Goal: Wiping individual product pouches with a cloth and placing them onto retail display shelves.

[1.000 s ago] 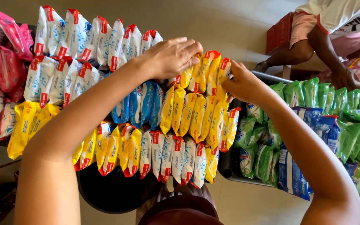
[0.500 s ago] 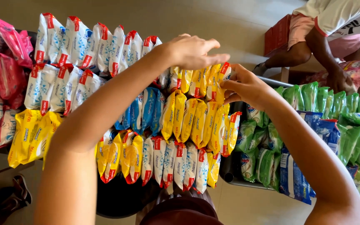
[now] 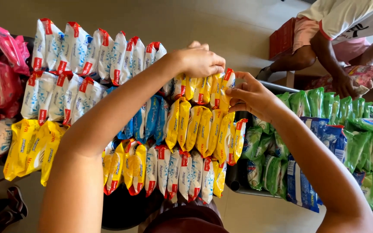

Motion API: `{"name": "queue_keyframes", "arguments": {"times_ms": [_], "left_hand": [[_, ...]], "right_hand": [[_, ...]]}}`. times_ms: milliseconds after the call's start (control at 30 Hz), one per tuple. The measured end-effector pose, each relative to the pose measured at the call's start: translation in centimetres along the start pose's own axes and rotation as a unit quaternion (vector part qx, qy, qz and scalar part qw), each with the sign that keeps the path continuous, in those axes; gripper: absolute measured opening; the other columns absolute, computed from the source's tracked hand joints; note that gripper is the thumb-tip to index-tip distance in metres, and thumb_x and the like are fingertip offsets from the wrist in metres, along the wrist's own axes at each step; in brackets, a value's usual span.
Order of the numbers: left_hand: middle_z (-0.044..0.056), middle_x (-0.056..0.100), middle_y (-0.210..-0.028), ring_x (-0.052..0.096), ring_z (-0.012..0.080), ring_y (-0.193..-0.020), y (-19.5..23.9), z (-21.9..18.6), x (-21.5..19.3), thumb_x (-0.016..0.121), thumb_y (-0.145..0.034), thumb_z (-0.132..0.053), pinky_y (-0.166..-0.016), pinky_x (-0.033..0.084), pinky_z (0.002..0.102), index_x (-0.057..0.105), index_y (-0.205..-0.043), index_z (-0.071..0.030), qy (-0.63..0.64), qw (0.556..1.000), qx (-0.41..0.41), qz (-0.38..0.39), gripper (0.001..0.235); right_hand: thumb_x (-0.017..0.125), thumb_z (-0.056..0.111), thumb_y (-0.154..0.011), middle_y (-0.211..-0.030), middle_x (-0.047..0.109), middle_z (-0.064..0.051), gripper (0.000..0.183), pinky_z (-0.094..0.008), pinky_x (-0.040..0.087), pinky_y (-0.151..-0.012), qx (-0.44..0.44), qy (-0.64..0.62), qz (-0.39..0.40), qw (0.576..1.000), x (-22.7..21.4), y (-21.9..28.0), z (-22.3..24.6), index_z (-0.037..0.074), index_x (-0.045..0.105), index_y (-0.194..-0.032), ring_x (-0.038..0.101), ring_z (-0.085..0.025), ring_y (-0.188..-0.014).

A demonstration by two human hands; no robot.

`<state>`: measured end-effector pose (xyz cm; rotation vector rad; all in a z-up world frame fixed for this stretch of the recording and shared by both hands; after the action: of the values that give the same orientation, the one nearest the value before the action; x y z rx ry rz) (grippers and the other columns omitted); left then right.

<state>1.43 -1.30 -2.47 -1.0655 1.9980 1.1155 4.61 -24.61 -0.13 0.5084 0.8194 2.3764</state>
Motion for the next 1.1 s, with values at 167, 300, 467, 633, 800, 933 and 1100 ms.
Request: {"name": "queue_keyframes", "arguments": {"times_ms": [167,300,467,633,800,933,1100], "left_hand": [[-0.002,0.069,-0.125,0.054,0.028,-0.12,0.6,-1.3,-1.0,0.037,-0.105,-0.048,-0.108,0.029,0.057,0.066,-0.127,-0.029,0.025,0.999,-0.008,-0.037,0.041],[0.001,0.071,-0.127,0.069,0.0247,-0.107,1.5,-2.7,-2.0,0.041,-0.105,-0.031,-0.105,0.036,0.061,0.062,-0.135,-0.025,0.084,0.989,0.059,-0.103,0.037],[0.0,0.06,-0.144,0.056,0.0245,-0.126,2.2,-3.8,-1.9,0.043,-0.094,-0.013,-0.113,0.026,0.061,0.065,-0.134,-0.031,0.076,0.989,0.081,-0.094,0.049],[-0.001,0.06,-0.142,0.052,0.0245,-0.129,2.7,-4.6,-2.0,0.043,-0.093,-0.015,-0.117,0.021,0.066,0.069,-0.127,-0.031,0.067,0.991,0.075,-0.083,0.045],[-0.003,0.046,-0.156,0.036,0.0227,-0.145,3.5,-5.6,-1.9,0.042,-0.102,-0.024,-0.122,0.014,0.066,0.063,-0.137,-0.038,0.052,0.994,0.052,-0.08,0.044],[-0.003,0.051,-0.152,0.041,0.023,-0.142,3.7,-6.1,-1.9,0.044,-0.09,-0.006,-0.12,0.017,0.066,0.065,-0.135,-0.036,0.051,0.993,0.063,-0.087,0.058],[-0.002,0.053,-0.149,0.043,0.0234,-0.14,4.2,-6.0,-1.2,0.041,-0.098,-0.019,-0.118,0.023,0.063,0.066,-0.133,-0.032,0.039,0.992,0.061,-0.108,0.045]], "right_hand": [[0.068,0.02,-0.094,-0.091,0.057,-0.008,0.065,-0.03,0.061,-0.071,-0.014,-0.001,0.005,1.0,-0.3,0.3,0.1,0.005,0.041,-0.151,0.062,-0.013,-0.077],[0.066,0.016,-0.095,-0.093,0.064,-0.008,0.063,-0.029,0.061,-0.071,-0.018,-0.032,0.017,0.999,-1.3,0.2,-0.7,0.006,0.039,-0.152,0.066,-0.012,-0.075],[0.06,0.01,-0.097,-0.096,0.062,-0.011,0.058,-0.03,0.062,-0.072,-0.02,-0.029,0.01,0.999,-1.0,0.5,-0.8,0.004,0.039,-0.151,0.066,-0.015,-0.08],[0.06,0.008,-0.096,-0.093,0.062,-0.01,0.063,-0.029,0.061,-0.071,-0.027,-0.026,0.014,0.999,-1.5,0.5,-1.3,0.004,0.037,-0.154,0.066,-0.014,-0.078],[0.059,0.007,-0.098,-0.091,0.063,-0.01,0.04,-0.029,0.061,-0.071,-0.026,-0.035,0.031,0.999,-1.9,0.6,-2.2,0.003,0.049,-0.137,0.067,-0.013,-0.077],[0.058,0.006,-0.099,-0.095,0.063,-0.009,0.039,-0.03,0.061,-0.074,-0.021,-0.032,0.029,0.999,-1.8,1.0,-2.2,0.002,0.048,-0.137,0.066,-0.014,-0.08],[0.058,0.003,-0.094,-0.106,0.056,-0.01,0.056,-0.033,0.058,-0.078,-0.016,0.011,0.001,1.0,-0.9,1.9,-1.8,0.004,0.043,-0.148,0.062,-0.016,-0.084]]}}
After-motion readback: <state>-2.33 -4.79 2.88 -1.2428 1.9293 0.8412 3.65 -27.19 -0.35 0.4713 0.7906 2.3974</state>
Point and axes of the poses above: each hand's wrist, its own y-axis away from the middle knuckle, its own x-axis out of the palm, z = x × y, the point moved 1 cm from there along -y, towards the middle knuckle
